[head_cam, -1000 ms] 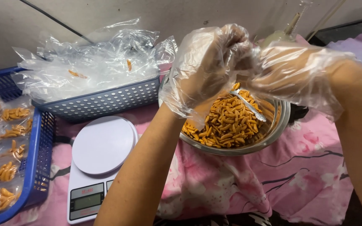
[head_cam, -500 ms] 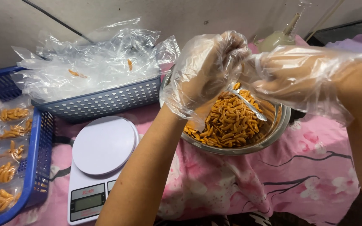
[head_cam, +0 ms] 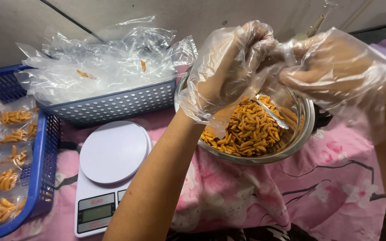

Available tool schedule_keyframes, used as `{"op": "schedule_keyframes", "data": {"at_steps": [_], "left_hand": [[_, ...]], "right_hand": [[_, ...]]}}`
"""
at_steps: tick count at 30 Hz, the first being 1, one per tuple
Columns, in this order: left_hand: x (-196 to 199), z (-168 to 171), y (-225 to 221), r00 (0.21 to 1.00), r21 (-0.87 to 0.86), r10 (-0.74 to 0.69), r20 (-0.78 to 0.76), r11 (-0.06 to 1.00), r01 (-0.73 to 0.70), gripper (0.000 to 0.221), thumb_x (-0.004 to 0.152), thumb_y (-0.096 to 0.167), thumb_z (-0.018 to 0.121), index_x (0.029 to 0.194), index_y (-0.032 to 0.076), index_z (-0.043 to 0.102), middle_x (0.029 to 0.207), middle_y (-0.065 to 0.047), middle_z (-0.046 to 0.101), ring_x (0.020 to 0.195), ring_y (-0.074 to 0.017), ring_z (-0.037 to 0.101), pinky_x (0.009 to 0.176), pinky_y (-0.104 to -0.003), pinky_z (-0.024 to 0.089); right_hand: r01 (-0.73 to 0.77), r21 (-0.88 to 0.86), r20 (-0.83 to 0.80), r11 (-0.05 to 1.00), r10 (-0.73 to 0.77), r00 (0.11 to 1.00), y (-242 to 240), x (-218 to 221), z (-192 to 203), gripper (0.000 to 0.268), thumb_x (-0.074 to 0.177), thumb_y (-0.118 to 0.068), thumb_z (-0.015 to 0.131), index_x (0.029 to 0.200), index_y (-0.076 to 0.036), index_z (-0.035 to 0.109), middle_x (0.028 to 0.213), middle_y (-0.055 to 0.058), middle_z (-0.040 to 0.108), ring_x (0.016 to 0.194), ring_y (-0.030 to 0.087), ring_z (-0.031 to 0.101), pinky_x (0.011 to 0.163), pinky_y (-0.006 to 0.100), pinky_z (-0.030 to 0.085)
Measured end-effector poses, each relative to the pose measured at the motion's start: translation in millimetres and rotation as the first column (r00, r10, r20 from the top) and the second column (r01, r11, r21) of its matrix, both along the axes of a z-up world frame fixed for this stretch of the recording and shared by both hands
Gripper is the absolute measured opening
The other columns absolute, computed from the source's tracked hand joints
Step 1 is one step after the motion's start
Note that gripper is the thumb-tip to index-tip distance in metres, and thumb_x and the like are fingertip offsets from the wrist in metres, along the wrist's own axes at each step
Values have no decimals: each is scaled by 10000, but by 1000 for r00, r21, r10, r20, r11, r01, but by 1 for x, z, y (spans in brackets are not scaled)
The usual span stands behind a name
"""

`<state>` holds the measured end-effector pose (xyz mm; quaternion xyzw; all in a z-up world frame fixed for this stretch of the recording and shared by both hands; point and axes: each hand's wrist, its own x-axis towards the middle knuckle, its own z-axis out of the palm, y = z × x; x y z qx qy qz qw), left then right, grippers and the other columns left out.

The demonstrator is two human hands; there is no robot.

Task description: Manually filling small plastic bags with snacks from a large bowl.

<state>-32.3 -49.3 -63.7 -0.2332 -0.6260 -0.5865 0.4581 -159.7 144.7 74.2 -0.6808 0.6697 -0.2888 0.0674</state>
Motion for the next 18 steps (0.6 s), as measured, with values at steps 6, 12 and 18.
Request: {"op": "schedule_keyframes", "data": {"at_steps": [6,12,18], "left_hand": [[2,64,57,933,363,-340,118,890,278,81,1063,173,451,1113,119,484,982,-46,488,801,-214,584,781,-473,609],[18,72,61,875,400,-484,-8,800,446,338,1053,383,627,1195,90,537,1102,-97,486,998,-219,517,968,-495,523],[40,79,51,885,-244,443,141,882,-403,242,1078,212,571,1272,72,534,1193,-93,650,1060,-194,691,966,-277,638]], "right_hand": [[207,540,258,816,-394,882,-25,-6,8,210,907,-24,731,1099,60,742,964,251,790,810,371,731,745,411,557],[278,556,282,783,-492,824,-23,3,11,475,830,-91,742,1262,-62,547,1147,159,708,972,302,678,862,388,510],[344,571,311,746,-584,750,-22,8,13,812,745,-164,752,1438,-190,330,1346,61,616,1148,228,618,991,365,457]]}}
